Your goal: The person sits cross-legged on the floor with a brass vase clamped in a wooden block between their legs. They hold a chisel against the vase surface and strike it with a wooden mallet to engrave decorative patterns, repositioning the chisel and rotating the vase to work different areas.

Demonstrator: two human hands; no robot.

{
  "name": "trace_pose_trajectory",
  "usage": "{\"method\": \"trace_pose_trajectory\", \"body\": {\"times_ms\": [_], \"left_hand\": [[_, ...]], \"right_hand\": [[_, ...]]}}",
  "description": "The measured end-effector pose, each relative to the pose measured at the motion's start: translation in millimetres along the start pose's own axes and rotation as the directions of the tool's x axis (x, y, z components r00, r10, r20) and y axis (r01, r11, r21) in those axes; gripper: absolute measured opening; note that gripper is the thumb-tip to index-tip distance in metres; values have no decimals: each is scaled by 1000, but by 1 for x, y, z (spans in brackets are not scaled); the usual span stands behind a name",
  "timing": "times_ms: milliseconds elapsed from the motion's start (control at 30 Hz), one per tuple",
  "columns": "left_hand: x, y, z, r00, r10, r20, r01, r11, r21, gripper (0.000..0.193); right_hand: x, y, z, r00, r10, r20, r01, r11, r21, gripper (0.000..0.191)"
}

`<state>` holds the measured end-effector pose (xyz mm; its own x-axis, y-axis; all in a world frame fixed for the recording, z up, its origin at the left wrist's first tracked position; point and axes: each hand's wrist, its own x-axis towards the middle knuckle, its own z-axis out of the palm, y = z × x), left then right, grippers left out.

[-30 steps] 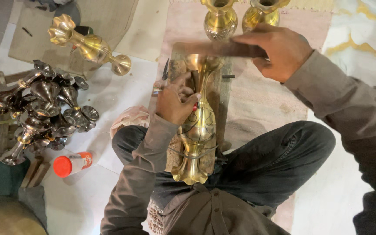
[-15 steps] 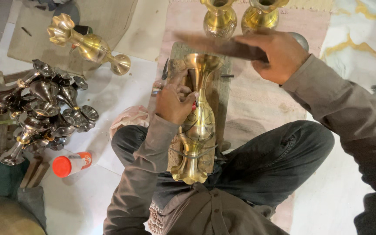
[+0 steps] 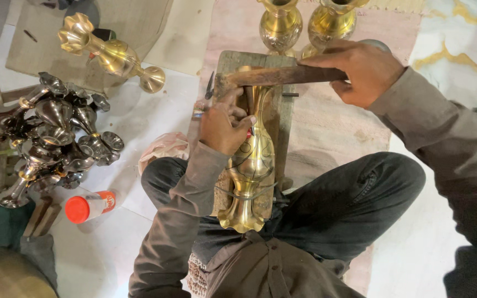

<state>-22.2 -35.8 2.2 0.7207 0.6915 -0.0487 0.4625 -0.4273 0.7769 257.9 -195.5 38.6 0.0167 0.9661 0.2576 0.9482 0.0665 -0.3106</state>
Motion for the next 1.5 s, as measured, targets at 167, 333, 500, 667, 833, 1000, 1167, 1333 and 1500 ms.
{"method": "trace_pose_trajectory", "body": {"times_ms": [167,333,500,667,833,1000,1167,1333,1500], "left_hand": [[2,1,0,999,2,43,2,996,-91,69],[1,4,-3,994,3,112,7,996,-87,71],[-1,9,-3,997,38,65,-34,998,-61,68],[-1,12,-3,998,16,62,-11,996,-92,67],[0,13,-4,997,48,63,-46,998,-38,66],[-1,14,-4,994,36,103,-35,999,-9,66],[4,14,-5,989,57,133,-52,998,-44,69],[5,15,-6,984,7,178,-8,1000,8,68],[8,14,-6,977,-13,213,35,994,-102,68]], "right_hand": [[-5,-5,2,997,74,33,-75,995,60,68],[-10,-16,-1,990,93,-107,-70,977,200,67],[-19,-22,-4,981,136,-139,-101,966,237,66],[-21,-24,-4,963,248,-105,-199,918,343,63],[-19,-20,-3,989,147,-32,-135,961,240,65],[-25,-18,3,995,96,-38,-89,986,143,71],[-35,-19,12,989,149,12,-149,977,150,72],[-42,-14,16,971,237,-45,-216,939,268,64],[-48,-19,17,970,243,-21,-227,931,286,66]]}}
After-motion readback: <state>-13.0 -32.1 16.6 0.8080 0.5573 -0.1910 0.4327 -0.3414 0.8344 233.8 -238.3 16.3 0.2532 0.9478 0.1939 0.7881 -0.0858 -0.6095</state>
